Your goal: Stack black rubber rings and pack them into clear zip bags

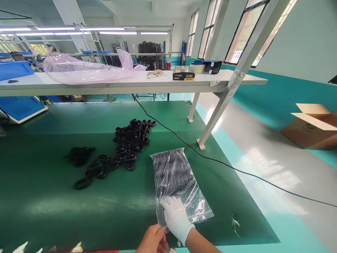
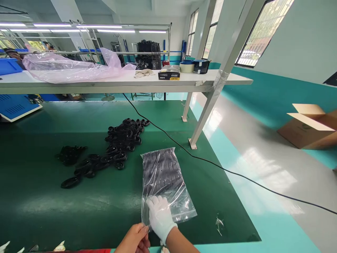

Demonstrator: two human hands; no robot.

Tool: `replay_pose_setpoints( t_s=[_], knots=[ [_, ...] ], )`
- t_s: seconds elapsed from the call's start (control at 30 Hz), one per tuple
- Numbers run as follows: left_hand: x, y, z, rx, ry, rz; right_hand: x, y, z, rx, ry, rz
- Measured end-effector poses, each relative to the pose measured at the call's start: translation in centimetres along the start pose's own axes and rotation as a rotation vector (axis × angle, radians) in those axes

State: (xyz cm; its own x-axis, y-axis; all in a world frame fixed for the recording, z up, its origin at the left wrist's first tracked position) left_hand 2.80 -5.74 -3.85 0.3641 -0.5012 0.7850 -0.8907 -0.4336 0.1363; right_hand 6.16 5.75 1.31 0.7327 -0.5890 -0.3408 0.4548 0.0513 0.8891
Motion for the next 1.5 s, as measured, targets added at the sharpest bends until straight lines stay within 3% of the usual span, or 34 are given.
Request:
replay_pose_setpoints(
  t_s=[0.13, 0.23, 0.33, 0.4, 0.53, 0.7, 0.97, 1.1, 1.33, 1.5],
  knots=[
    [0.7, 0.9, 0.3, -0.094, -0.014, 0.008, -0.6, -0.4, 0.4, 0.065, -0.08, 0.002],
    [1.0, 3.2, -0.9, -0.368, -0.052, -0.062, -0.3, -0.1, 0.4, -0.008, -0.108, -0.014],
    [1.0, 6.6, -6.1, -0.641, -0.248, -0.381, 0.5, 0.2, 0.0, -0.127, -0.116, -0.057],
    [0.6, 7.7, -9.9, -0.706, -0.293, -0.539, 1.0, 0.3, -0.2, -0.157, -0.102, -0.095],
    [-1.4, 6.5, -13.6, -0.677, -0.228, -0.574, 1.6, -0.2, -0.9, -0.139, -0.108, -0.131],
    [-3.0, 4.8, -12.4, -0.574, -0.228, -0.539, 1.9, -0.6, -1.5, -0.098, -0.14, -0.121],
    [-2.4, 5.0, -11.4, -0.52, -0.119, -0.552, 2.7, -1.0, -2.1, -0.111, -0.14, -0.112],
    [-2.5, 4.9, -11.4, -0.496, -0.137, -0.548, 2.6, -1.4, -2.2, -0.09, -0.128, -0.073],
    [-3.4, 5.6, -11.4, -0.558, -0.142, -0.523, 1.7, -1.1, -1.6, 0.081, -0.064, -0.016],
    [-4.3, 5.5, -12.1, -0.646, -0.15, -0.479, 1.2, -0.6, -1.6, 0.078, -0.074, -0.002]
  ],
)
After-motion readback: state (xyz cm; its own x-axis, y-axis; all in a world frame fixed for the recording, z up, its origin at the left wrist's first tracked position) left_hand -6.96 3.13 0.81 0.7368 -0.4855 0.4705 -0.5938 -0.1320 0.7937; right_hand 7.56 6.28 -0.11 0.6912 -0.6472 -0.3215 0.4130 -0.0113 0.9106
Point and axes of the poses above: each hand's wrist, its own x-axis away from the middle knuckle, its own y-axis out of the back of the hand, z = x × y, the point moved 6 cm from there along -x, towards the middle knuckle, and after that the axes turned 11 degrees about -z, right-handed, at the moved point
